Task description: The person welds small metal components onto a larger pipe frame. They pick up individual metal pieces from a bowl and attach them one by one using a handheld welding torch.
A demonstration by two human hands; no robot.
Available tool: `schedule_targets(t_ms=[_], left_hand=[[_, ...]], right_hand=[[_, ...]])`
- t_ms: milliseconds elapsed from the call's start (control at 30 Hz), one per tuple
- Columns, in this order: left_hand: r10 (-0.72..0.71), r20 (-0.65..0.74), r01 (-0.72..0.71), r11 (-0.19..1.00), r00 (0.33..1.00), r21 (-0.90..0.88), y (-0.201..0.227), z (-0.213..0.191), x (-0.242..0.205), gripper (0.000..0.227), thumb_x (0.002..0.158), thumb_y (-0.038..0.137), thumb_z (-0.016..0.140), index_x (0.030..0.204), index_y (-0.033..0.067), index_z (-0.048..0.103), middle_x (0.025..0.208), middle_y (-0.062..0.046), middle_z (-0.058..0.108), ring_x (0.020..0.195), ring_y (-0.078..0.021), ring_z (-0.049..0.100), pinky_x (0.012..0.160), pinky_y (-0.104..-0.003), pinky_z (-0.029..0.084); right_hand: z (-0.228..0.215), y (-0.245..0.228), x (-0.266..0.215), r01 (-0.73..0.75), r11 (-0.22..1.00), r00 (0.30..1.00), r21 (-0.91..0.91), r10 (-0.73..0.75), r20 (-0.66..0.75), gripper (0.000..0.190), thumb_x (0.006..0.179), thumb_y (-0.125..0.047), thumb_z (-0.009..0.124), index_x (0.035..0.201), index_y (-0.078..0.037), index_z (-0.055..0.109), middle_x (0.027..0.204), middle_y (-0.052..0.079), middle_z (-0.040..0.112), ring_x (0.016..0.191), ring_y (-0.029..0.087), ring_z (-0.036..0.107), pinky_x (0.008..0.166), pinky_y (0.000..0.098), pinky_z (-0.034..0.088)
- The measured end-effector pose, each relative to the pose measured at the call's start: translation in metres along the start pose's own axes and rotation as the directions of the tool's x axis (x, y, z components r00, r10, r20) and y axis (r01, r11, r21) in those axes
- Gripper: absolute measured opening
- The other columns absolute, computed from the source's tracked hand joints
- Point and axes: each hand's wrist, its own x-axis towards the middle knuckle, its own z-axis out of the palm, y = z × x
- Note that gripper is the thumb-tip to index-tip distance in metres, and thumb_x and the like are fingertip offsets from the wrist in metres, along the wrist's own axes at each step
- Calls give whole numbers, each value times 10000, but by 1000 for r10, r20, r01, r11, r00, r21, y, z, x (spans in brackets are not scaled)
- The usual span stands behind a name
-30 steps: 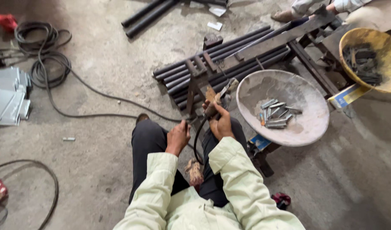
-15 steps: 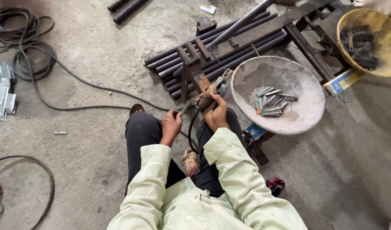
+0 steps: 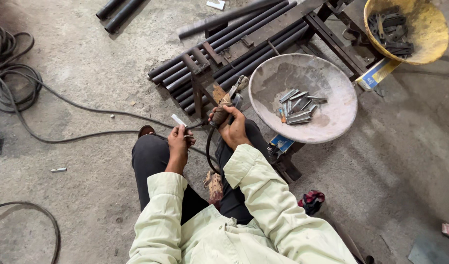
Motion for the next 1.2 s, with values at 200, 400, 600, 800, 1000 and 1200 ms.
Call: schedule_targets(t_ms=[200, 400, 600, 800, 1000, 1200], left_hand=[[192, -35, -178, 952, 981, 248, 7, 11, -11, 212, 998, 207, 671, 1021, -3, 683, 828, -71, 722, 627, -113, 662, 551, -259, 540], [256, -51, -235, 938, 965, 255, 8, 11, -14, 229, 941, 168, 748, 1039, -39, 738, 861, -72, 751, 692, -129, 707, 605, -256, 552], [195, -54, -185, 971, 979, 154, 1, 9, -5, 218, 935, 150, 755, 1038, -40, 731, 863, -76, 738, 711, -129, 698, 626, -269, 549], [84, -84, -68, 982, 993, 175, 0, 9, -4, 236, 969, 160, 696, 1132, -10, 689, 937, -71, 736, 720, -128, 692, 625, -273, 551], [20, -74, -9, 988, 997, 153, 17, 21, -7, 250, 968, 176, 693, 1151, 7, 691, 955, -63, 734, 703, -133, 711, 600, -270, 530], [82, -7, -79, 978, 997, 194, 28, 49, 29, 245, 926, 168, 750, 1112, 9, 755, 913, -67, 756, 671, -116, 674, 583, -266, 525]], right_hand=[[-6, 1, 2, -7, 1000, 1000, 11, 7, 5, 346, 911, -214, 575, 1149, 38, 583, 1022, 170, 637, 962, 331, 640, 905, 478, 520], [-9, 1, 5, 6, 999, 999, 42, -8, 49, 332, 865, -222, 586, 1122, -13, 605, 1012, 171, 651, 942, 349, 641, 890, 488, 508], [0, -3, 3, 64, 997, 995, 48, -67, 67, 380, 880, -293, 583, 1100, 15, 614, 996, 190, 648, 937, 361, 640, 883, 493, 507], [-1, -3, 6, 69, 998, 997, -10, -69, -15, 383, 900, -332, 597, 1121, -19, 599, 982, 158, 634, 908, 334, 633, 837, 478, 506], [-9, 2, 15, 101, 990, 988, -95, -111, -104, 344, 944, -391, 623, 1100, -87, 581, 941, 105, 609, 845, 292, 619, 761, 434, 498], [-37, 34, 38, 215, 944, 948, -252, -264, -180, 276, 938, -291, 654, 1102, -75, 600, 906, 35, 598, 774, 207, 597, 730, 355, 479]])
